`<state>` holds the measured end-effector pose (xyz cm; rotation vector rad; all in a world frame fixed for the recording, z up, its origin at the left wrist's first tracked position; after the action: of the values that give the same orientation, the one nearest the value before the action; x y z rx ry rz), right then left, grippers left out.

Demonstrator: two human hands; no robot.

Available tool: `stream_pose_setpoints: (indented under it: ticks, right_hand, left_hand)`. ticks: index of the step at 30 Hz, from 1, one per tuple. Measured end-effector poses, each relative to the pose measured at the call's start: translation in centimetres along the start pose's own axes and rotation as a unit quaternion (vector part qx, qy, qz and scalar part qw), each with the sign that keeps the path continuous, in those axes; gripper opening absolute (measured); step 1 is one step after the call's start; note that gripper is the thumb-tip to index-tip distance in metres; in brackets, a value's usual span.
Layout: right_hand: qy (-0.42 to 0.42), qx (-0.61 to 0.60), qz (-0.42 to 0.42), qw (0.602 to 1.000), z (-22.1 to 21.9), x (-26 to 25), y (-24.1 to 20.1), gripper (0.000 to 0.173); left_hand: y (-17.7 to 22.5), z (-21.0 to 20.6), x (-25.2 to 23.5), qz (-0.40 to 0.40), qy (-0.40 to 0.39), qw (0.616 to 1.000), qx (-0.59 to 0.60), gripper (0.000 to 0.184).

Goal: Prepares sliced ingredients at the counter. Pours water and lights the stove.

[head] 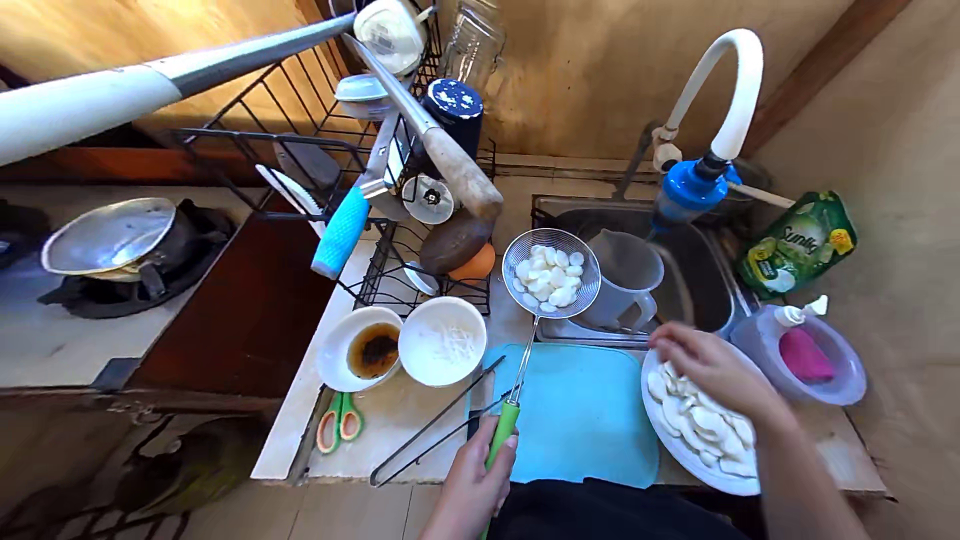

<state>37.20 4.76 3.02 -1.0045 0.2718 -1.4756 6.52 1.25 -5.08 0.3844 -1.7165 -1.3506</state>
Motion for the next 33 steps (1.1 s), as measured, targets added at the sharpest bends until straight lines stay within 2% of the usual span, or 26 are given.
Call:
stream_pose_setpoints:
  ticks: [2,5,7,9,11,12,15,18,20,23,27,30,33]
  right_hand:
    - [-0.089,-0.047,0.014,0.995,-6.0,-1.1,-1.4,0.039]
    - [-0.155,-0.168,0.03,0.973,-13.3,-2.0,-3.8,0.047]
    - [-0.138,-0.313,0.042,0.939,-16.4,-1.9,-5.6,0.047]
    - [-0.073,-0.45,0.032,0.89,-17.9,-1.9,-6.3,0.037]
    - [-0.014,-0.512,0.014,0.859,-17.6,-2.0,-6.2,0.027]
    - [-0.005,-0.517,0.013,0.856,-17.0,-2.1,-6.1,0.025]
    - [0.002,-0.496,0.048,0.867,-14.2,-2.6,-6.5,0.027]
    - [0.007,-0.557,0.051,0.829,-11.6,-3.2,-6.3,0.027]
    - [0.007,-0.6,0.049,0.798,-10.5,-4.0,-6.3,0.024]
    - [0.031,-0.637,0.054,0.769,-9.5,-5.3,-6.0,0.025]
    - [0.061,-0.619,0.008,0.783,-8.3,-6.8,-5.4,0.034]
    - [0.07,-0.584,-0.027,0.808,-7.9,-8.3,-4.5,0.033]
    - [0.08,-0.57,-0.046,0.817,-7.7,-9.3,-3.8,0.033]
  left_hand:
    - [0.5,-0.6,0.1,-0.013,0.007,1.0,0.009,0.028]
    - [1.4,-1.9,-0.2,-0.026,0.014,0.999,0.012,0.03]
    - [2.1,-3.2,-1.0,-0.048,0.029,0.998,-0.004,0.031]
    - [2.9,-4.1,-1.9,-0.086,0.055,0.994,-0.031,0.033]
    - [3.6,-4.7,-2.8,-0.111,0.065,0.991,-0.046,0.036]
    - [4.0,-4.8,-3.2,-0.122,0.067,0.989,-0.053,0.036]
    - [6.1,-5.3,-3.4,-0.146,0.033,0.982,-0.115,0.047]
    - [8.3,-5.3,-2.1,-0.145,-0.008,0.968,-0.207,0.05]
    - [9.1,-4.1,-0.6,-0.191,0.017,0.952,-0.24,0.046]
    - [8.0,-0.8,2.0,-0.242,0.083,0.937,-0.236,0.038]
    - [5.1,4.2,5.0,-0.223,0.15,0.939,-0.214,0.039]
    - [3.7,7.0,6.8,-0.205,0.182,0.942,-0.195,0.036]
    - [3.2,9.0,7.8,-0.189,0.201,0.944,-0.181,0.034]
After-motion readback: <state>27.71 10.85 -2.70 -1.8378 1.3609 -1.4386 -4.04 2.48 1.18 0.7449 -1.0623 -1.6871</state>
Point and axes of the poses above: each hand's wrist, its own x-axis away from the middle knuckle, its own z-axis out of the back of the hand, y = z × x, the point moved 9 cm from there along -x, towards the middle knuckle, and after that the axes turned 9 degrees about -y, right-handed, at the moved point
